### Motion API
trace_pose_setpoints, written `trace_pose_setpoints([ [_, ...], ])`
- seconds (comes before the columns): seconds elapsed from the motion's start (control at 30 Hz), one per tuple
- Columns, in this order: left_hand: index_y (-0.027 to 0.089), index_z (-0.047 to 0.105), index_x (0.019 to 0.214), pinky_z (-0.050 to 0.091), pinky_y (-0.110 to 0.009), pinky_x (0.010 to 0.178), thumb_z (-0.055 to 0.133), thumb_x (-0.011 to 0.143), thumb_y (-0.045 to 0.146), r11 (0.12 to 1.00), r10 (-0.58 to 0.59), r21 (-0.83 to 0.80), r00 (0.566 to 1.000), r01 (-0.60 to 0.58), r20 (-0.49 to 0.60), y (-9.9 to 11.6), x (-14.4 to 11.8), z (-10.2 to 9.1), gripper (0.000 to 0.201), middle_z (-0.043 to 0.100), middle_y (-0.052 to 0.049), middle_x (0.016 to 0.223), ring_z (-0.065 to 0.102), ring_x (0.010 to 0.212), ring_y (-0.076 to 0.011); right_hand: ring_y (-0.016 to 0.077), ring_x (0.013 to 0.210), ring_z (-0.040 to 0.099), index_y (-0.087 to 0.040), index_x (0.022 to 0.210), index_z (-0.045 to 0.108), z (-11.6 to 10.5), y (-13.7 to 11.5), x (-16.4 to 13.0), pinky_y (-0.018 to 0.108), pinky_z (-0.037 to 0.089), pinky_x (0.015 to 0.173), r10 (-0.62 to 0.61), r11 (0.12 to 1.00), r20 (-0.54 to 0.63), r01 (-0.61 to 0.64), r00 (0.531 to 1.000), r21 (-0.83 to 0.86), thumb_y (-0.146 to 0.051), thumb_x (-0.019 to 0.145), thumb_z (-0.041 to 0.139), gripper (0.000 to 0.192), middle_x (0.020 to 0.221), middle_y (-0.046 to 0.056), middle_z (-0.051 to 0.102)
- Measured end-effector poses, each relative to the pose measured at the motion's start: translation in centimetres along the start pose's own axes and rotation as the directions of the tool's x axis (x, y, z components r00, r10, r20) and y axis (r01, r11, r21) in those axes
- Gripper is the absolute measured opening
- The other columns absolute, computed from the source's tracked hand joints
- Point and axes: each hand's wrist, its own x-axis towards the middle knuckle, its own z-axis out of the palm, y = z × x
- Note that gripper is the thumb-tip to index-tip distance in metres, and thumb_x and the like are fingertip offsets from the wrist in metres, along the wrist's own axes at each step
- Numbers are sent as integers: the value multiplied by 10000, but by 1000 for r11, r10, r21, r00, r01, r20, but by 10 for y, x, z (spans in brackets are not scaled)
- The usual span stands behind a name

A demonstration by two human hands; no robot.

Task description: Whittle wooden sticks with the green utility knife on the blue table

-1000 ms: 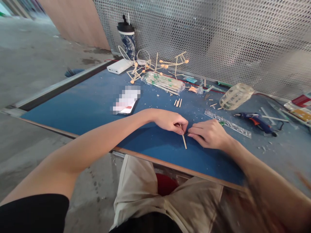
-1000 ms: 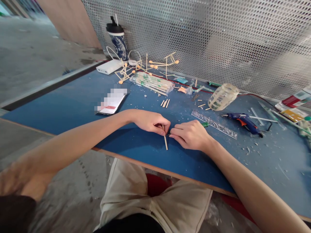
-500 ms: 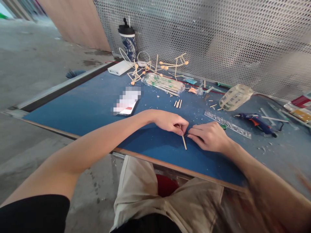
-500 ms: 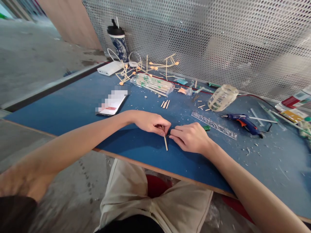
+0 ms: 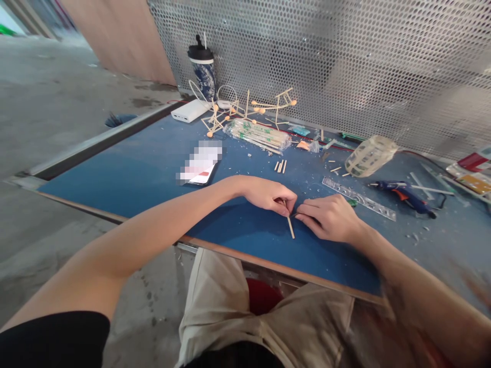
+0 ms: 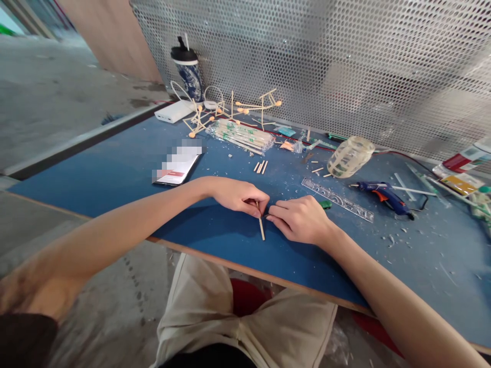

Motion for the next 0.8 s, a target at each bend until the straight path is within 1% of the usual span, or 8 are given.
trace_pose_setpoints([
  [0.17,204,652,1020,446,-252,708,616,918,350,1000,-9,1,1000,9,8,2,-1,-1,182,720,-29,970,623,803,-140,182,711,612,-245,985,669,-2,1,0,340,306,612,-22,1000,18,22,1000,-5,-349,1049,415,281,806,33,685],
  [0.3,211,648,1020,444,-256,704,608,926,353,1000,11,3,1000,-11,13,0,-1,-1,174,703,-24,939,612,803,-146,181,696,598,-244,970,677,-2,0,0,336,299,613,-19,1000,12,19,1000,14,-350,1047,414,295,802,40,686],
  [0.53,220,597,970,421,-251,676,566,963,368,997,71,-11,997,-71,37,-5,-1,0,152,629,-4,863,553,775,-141,159,665,595,-247,994,664,-7,-1,3,326,211,565,2,999,45,-4,999,34,-355,1050,426,267,822,23,710],
  [0.8,220,593,961,420,-254,709,557,970,380,998,68,-22,997,-67,48,-5,0,1,164,618,-2,867,542,779,-140,154,653,598,-253,947,621,-11,0,3,325,221,563,-30,1000,44,30,999,3,-347,1051,423,243,804,8,708],
])
